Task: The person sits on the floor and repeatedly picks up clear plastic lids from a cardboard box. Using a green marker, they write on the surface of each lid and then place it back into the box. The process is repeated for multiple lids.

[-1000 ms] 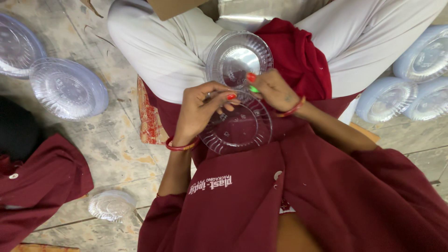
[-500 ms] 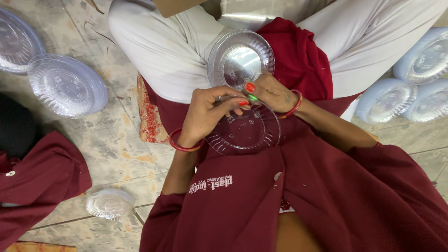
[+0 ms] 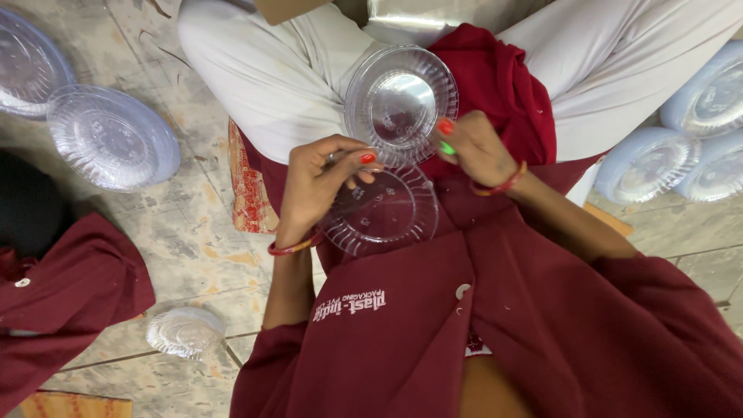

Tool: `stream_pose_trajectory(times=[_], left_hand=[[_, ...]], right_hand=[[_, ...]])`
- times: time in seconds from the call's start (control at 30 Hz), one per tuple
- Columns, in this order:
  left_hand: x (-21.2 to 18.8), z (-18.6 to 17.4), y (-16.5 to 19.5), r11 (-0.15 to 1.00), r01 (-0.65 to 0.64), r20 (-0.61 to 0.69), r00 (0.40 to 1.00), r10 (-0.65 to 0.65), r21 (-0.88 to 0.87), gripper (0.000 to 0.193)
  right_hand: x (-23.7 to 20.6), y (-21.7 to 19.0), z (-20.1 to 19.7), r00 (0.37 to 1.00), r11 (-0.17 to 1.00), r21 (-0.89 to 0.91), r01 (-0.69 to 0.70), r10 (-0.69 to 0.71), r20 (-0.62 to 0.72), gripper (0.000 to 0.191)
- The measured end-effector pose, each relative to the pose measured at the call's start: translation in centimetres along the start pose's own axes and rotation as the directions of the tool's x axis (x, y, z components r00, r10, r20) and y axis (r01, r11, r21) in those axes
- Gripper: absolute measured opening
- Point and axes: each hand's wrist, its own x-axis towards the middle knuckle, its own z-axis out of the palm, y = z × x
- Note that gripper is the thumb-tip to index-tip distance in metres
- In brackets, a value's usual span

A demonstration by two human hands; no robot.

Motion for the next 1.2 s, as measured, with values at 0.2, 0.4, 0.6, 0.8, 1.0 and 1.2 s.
stream_pose_trajectory(times=[0.2,0.4,0.6,0.8,1.0,1.2], left_hand=[[0.0,1.1,0.6,0.999,-0.007,0.023,1.000,0.006,0.045,0.016],[-0.1,1.5,1.0,0.999,0.001,0.053,0.999,-0.003,0.038,0.015],[-0.1,1.9,1.4,1.000,0.012,0.095,0.995,-0.013,0.008,0.016],[-0.6,1.3,1.1,1.000,0.015,0.025,1.000,-0.015,0.022,0.014],[-1.4,0.2,-0.7,0.999,0.022,-0.103,0.994,-0.025,-0.034,0.016],[-1.0,0.9,-0.8,0.999,0.032,-0.063,0.997,-0.034,-0.026,0.017]], right_hand=[[3.0,1.9,2.7,0.998,0.978,-0.201,-0.058,0.061,0.011,0.058],[3.5,1.8,2.9,0.991,0.986,-0.166,0.009,0.014,0.136,0.061],[2.7,1.4,2.3,0.975,0.996,-0.077,0.043,-0.025,0.222,0.059],[1.7,0.8,1.8,0.958,0.975,-0.108,0.193,-0.164,0.235,0.059],[-1.0,-0.2,0.6,0.996,0.986,-0.153,0.074,-0.064,0.067,0.059],[2.4,1.8,3.7,0.994,0.980,-0.172,-0.105,0.097,-0.050,0.059]])
